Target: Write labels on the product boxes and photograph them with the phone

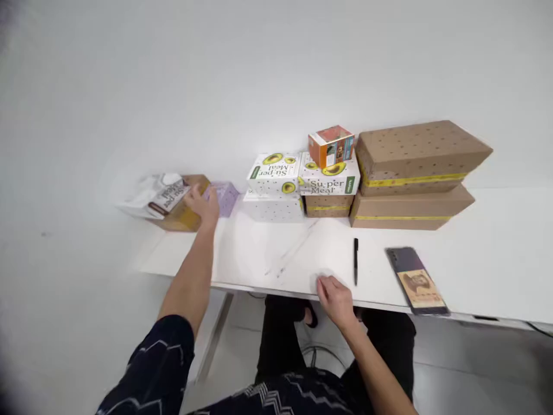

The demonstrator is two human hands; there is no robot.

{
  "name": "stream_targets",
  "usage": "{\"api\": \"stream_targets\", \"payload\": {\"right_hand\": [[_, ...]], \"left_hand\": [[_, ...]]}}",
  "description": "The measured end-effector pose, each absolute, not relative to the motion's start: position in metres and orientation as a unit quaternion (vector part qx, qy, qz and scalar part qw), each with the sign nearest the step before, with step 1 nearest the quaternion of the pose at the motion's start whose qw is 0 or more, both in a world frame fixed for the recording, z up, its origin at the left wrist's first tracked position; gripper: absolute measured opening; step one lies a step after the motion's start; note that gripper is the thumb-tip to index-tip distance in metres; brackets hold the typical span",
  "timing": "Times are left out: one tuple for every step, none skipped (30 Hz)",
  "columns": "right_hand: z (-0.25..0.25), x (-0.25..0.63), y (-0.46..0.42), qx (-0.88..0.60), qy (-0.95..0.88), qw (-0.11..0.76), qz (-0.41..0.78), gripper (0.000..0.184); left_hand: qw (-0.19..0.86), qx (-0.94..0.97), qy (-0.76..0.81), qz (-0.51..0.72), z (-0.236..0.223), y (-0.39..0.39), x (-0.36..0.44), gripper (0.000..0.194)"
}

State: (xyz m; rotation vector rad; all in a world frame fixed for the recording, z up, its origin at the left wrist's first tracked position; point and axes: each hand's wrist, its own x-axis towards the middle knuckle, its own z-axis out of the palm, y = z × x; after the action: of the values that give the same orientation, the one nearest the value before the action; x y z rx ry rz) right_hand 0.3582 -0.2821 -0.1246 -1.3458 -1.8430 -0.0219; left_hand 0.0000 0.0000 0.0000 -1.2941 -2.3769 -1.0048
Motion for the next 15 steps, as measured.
{"api": "stream_targets", "payload": {"right_hand": [[-0.126,0.357,-0.282,-0.539,-0.731,0.418,-0.010,0.008],[-0.127,0.355,-0.281,-0.542,-0.728,0.419,-0.011,0.008],[-0.129,0.354,-0.281,-0.545,-0.725,0.420,-0.012,0.008],[-0.130,0.353,-0.281,-0.548,-0.722,0.422,-0.012,0.008],[-0.130,0.352,-0.281,-0.550,-0.719,0.424,-0.012,0.008],[-0.131,0.351,-0.281,-0.552,-0.717,0.425,-0.011,0.008],[-0.131,0.351,-0.281,-0.554,-0.715,0.426,-0.008,0.008],[-0.131,0.351,-0.281,-0.557,-0.713,0.426,-0.006,0.009],[-0.131,0.351,-0.281,-0.559,-0.712,0.426,-0.004,0.009],[-0.130,0.351,-0.281,-0.560,-0.711,0.425,-0.005,0.009],[-0.130,0.351,-0.281,-0.561,-0.711,0.425,-0.007,0.009],[-0.129,0.351,-0.281,-0.561,-0.711,0.425,-0.010,0.009],[-0.128,0.351,-0.281,-0.561,-0.711,0.424,-0.013,0.010],[-0.128,0.351,-0.282,-0.561,-0.711,0.424,-0.017,0.010],[-0.127,0.351,-0.282,-0.562,-0.710,0.424,-0.020,0.011]], "left_hand": [[0.080,-0.464,-0.829,-0.303,-0.005,-0.001,-0.012,0.067],[0.040,-0.479,-0.836,-0.265,-0.011,-0.001,-0.023,0.073],[0.009,-0.489,-0.841,-0.232,-0.016,-0.002,-0.032,0.078],[-0.017,-0.500,-0.842,-0.204,-0.020,-0.002,-0.039,0.081],[-0.040,-0.507,-0.842,-0.180,-0.024,-0.001,-0.043,0.083],[-0.049,-0.511,-0.842,-0.168,-0.026,-0.001,-0.044,0.083],[-0.046,-0.511,-0.843,-0.165,-0.028,-0.002,-0.044,0.081],[-0.033,-0.504,-0.846,-0.168,-0.029,-0.002,-0.041,0.078],[-0.020,-0.497,-0.851,-0.169,-0.028,-0.003,-0.037,0.076],[-0.009,-0.489,-0.855,-0.171,-0.027,-0.005,-0.032,0.073],[-0.006,-0.484,-0.858,-0.172,-0.025,-0.008,-0.028,0.071],[-0.008,-0.481,-0.859,-0.175,-0.023,-0.011,-0.023,0.069],[-0.016,-0.480,-0.859,-0.177,-0.021,-0.017,-0.019,0.069],[-0.026,-0.483,-0.857,-0.177,-0.020,-0.024,-0.015,0.069],[-0.033,-0.487,-0.855,-0.176,-0.020,-0.034,-0.011,0.069]]}}
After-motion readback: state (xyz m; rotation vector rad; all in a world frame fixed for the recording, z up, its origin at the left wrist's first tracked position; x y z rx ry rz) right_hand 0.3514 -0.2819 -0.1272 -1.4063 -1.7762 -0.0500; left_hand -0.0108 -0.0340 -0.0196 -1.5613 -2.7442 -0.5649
